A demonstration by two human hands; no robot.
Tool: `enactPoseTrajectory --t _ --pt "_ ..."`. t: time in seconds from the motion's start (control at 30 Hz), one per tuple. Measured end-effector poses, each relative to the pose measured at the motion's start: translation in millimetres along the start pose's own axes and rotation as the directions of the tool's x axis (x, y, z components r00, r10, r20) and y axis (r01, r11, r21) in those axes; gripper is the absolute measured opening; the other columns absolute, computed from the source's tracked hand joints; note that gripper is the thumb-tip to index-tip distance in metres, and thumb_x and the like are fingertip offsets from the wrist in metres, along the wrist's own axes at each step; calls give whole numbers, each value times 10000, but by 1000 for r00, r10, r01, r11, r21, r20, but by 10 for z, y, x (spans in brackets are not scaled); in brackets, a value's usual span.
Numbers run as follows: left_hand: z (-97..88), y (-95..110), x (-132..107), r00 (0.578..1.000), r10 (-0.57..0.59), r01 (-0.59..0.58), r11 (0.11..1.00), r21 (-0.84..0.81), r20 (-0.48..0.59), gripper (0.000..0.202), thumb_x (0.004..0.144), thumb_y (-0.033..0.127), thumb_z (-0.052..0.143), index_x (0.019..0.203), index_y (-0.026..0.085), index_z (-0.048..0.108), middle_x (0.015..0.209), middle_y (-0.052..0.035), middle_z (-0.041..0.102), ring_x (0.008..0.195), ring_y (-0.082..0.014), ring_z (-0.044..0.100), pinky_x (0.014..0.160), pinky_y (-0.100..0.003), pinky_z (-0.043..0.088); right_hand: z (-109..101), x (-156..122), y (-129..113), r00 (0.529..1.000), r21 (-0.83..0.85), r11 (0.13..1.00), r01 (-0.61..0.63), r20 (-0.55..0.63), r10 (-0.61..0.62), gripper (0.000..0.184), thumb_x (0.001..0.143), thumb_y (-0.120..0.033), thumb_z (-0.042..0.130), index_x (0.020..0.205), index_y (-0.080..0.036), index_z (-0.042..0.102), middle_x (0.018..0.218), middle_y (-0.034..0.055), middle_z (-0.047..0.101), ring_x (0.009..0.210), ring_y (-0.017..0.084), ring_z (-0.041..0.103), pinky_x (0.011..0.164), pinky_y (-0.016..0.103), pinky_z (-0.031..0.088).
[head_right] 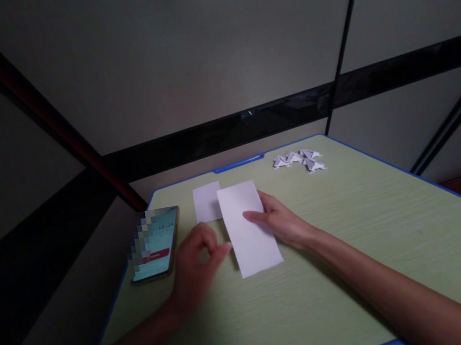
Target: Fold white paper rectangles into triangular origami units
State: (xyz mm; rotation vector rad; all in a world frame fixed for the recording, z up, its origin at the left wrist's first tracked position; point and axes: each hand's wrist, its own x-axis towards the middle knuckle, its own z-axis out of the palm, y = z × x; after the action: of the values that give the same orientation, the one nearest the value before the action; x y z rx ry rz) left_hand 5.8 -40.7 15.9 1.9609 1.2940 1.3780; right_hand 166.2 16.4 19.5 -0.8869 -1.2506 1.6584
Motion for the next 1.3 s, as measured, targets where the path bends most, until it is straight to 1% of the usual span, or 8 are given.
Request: enactPoseTrajectory --t 0.13,0.27,0.4,0.57,0.7,0.8,1.0,1.3 --pt "-20 -139 112 915 -400 394 863 -317 47 180 689 320 517 685 177 407 579 39 455 498 -76 427 475 -214 357 -49 20 20 998 -27 998 56 4 -56 325 632 -187 587 935 -182 471 820 31 617 588 124 566 516 251 452" --pt "33 -165 115 853 -481 518 737 -434 201 222 685 365 509 704 151 452 567 19 509 483 -81 475 457 -212 371 34 -22 77 997 -127 989 70 34 -66 381 640 -209 591 986 -165 436 796 32 598 573 121 553 472 230 438" --pt "75 -136 85 840 -468 543 736 -405 275 186 634 285 570 691 118 513 525 17 529 419 -67 458 409 -196 349 122 -89 111 995 -192 979 68 79 -54 434 643 -214 591 1032 -156 406 748 18 584 551 116 551 445 215 430" --pt "23 -148 101 849 -503 521 749 -408 160 154 621 249 584 656 109 531 488 26 531 385 -61 446 379 -184 338 19 -39 110 981 -141 979 145 147 -124 494 760 -285 478 1220 -225 309 671 -5 602 454 76 512 375 171 370" --pt "-19 -170 127 851 -518 500 758 -419 79 139 627 233 585 648 109 528 470 36 519 382 -56 436 376 -174 336 -168 64 85 952 -135 952 276 175 -251 187 719 -205 543 882 -223 632 1189 45 490 859 144 561 644 252 471" --pt "-27 -191 132 861 -505 479 765 -430 60 130 635 225 581 658 107 532 479 35 525 384 -54 435 373 -169 329 -236 94 71 941 -198 940 280 253 -227 127 646 -135 610 721 -211 680 1236 29 446 961 176 528 738 292 456" --pt "-17 -196 128 861 -504 485 770 -415 71 134 622 225 588 646 104 535 457 39 517 370 -52 426 365 -166 321 -189 91 109 908 -125 970 207 395 -143 112 570 -162 682 669 -214 690 1189 35 482 852 159 570 654 267 468" --pt "53 -204 88 865 -464 501 775 -386 190 51 577 116 526 628 119 535 437 49 514 348 -59 453 357 -166 340 -29 49 136 960 -15 975 223 180 -216 108 617 -190 655 512 -166 640 814 5 626 785 107 537 724 240 367"
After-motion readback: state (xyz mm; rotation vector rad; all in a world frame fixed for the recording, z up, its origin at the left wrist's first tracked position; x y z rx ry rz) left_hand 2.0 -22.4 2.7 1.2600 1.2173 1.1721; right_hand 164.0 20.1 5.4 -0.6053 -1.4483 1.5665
